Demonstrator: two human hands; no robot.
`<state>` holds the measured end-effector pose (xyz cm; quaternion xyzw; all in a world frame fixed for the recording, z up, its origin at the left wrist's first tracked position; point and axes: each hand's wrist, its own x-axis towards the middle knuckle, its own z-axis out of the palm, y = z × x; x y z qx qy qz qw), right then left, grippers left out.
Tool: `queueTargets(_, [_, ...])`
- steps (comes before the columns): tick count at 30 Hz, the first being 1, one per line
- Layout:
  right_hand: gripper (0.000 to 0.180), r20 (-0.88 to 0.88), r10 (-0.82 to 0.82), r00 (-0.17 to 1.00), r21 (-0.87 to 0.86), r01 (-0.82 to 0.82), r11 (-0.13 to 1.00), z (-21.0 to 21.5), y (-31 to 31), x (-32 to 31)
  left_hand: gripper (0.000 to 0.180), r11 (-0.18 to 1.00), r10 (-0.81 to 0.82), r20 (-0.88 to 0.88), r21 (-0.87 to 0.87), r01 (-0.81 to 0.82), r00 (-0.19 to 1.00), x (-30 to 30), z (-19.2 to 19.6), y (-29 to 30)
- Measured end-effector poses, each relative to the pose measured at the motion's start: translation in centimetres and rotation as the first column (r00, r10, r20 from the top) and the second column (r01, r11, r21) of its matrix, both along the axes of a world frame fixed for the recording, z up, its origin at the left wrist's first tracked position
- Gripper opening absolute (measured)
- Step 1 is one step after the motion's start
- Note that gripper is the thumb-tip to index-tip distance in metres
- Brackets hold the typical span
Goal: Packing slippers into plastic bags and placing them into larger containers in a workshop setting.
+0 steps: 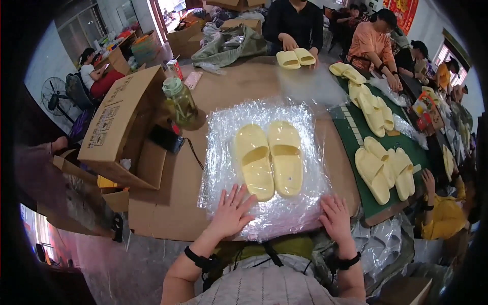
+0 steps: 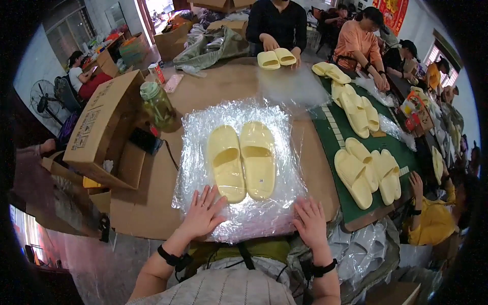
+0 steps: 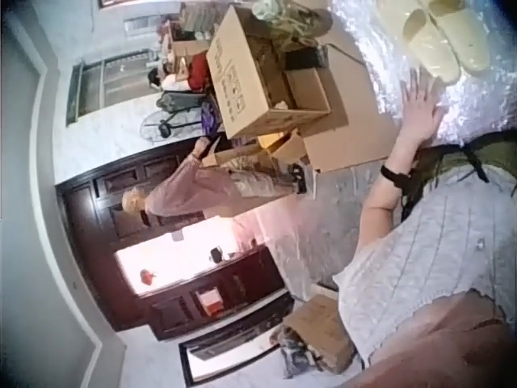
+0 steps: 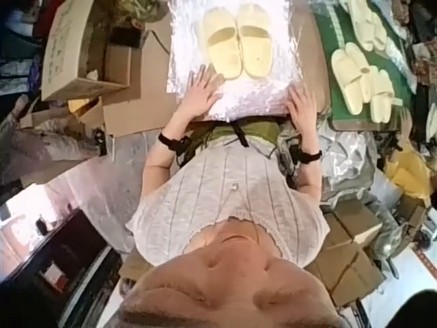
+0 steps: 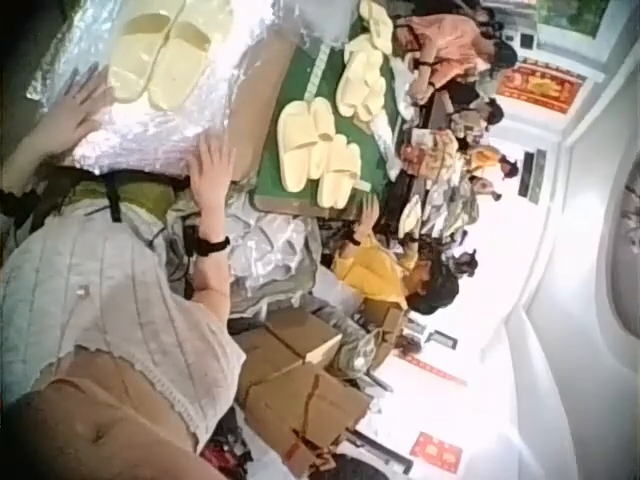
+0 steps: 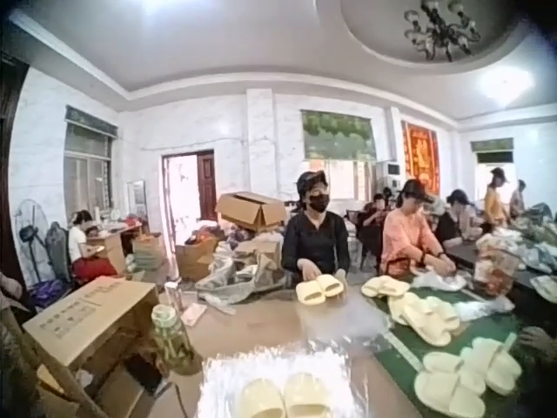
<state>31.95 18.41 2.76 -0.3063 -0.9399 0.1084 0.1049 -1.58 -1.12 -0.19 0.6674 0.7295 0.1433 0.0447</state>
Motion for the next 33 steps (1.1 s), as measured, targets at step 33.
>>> queueTargets(33, [0.034,-0.298,0.217,0.93,0.018,-0.221,0.975,2.2,-1.1,-3.7,0.069,1.0,-0.005,0.076,0.018,0.003,0.997,0.6,-0.1,0.0])
